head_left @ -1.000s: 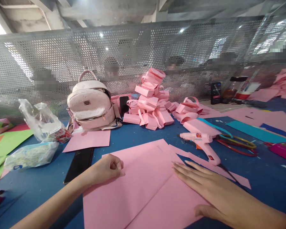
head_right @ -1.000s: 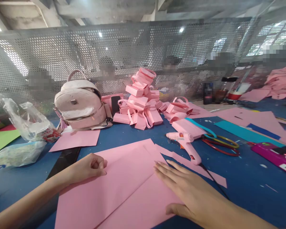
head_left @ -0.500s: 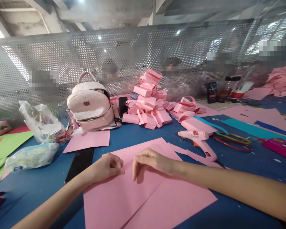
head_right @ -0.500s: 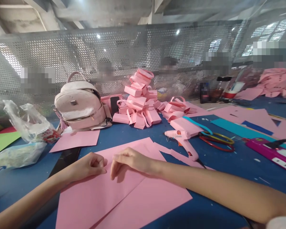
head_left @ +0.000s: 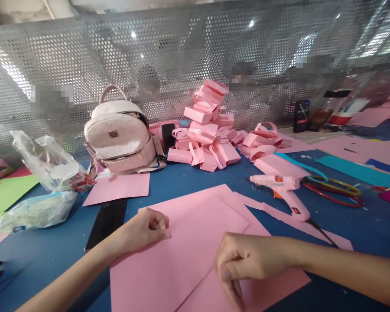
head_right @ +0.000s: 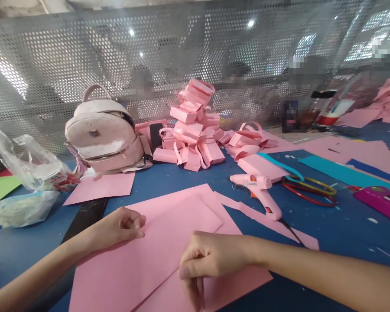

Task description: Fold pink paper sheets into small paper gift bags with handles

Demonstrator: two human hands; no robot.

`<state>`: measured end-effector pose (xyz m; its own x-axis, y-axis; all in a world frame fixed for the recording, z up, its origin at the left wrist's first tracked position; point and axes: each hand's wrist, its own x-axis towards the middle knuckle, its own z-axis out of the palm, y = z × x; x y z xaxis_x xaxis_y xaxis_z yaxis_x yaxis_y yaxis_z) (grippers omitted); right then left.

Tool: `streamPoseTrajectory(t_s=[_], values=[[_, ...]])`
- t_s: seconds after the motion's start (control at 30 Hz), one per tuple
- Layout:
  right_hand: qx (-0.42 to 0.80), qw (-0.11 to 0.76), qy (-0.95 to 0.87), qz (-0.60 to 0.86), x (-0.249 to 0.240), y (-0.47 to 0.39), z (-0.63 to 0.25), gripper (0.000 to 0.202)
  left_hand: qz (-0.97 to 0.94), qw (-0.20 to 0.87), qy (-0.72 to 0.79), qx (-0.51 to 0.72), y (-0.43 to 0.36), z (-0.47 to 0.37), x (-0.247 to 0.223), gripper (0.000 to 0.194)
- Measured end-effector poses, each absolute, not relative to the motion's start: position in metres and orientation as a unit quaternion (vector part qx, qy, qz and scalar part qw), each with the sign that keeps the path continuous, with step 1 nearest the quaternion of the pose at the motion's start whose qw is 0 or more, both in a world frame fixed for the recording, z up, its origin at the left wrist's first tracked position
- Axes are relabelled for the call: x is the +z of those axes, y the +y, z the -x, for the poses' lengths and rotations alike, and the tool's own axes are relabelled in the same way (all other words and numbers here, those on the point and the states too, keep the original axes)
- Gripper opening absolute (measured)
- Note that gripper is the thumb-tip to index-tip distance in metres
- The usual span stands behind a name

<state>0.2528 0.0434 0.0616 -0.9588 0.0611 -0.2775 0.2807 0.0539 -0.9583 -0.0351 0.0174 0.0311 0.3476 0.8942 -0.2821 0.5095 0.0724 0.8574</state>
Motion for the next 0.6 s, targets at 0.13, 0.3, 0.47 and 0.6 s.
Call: streamPoseTrajectory(t_s=[0.13,0.3,0.47,0.6], values=[[-0.710,0.125,0.684,-0.110,0.067,0.042,-0.252,0.061,-0.653,0.501,0.535,0.189,0.018,0.035,0.030,0.034],[-0.681,0.174,0.702,-0.115,0.080,0.041,-0.248,0.049,-0.659,0.499,0.530,0.189,0.017,0.035,0.030,0.035],[-0.406,-0.021,0.900,-0.160,0.072,0.043,-0.231,0.035,-0.664,0.492,0.530,0.189,0.016,0.035,0.030,0.037],[-0.218,-0.045,0.965,-0.137,0.053,0.042,-0.229,0.034,-0.662,0.492,0.534,0.186,0.016,0.035,0.030,0.039]])
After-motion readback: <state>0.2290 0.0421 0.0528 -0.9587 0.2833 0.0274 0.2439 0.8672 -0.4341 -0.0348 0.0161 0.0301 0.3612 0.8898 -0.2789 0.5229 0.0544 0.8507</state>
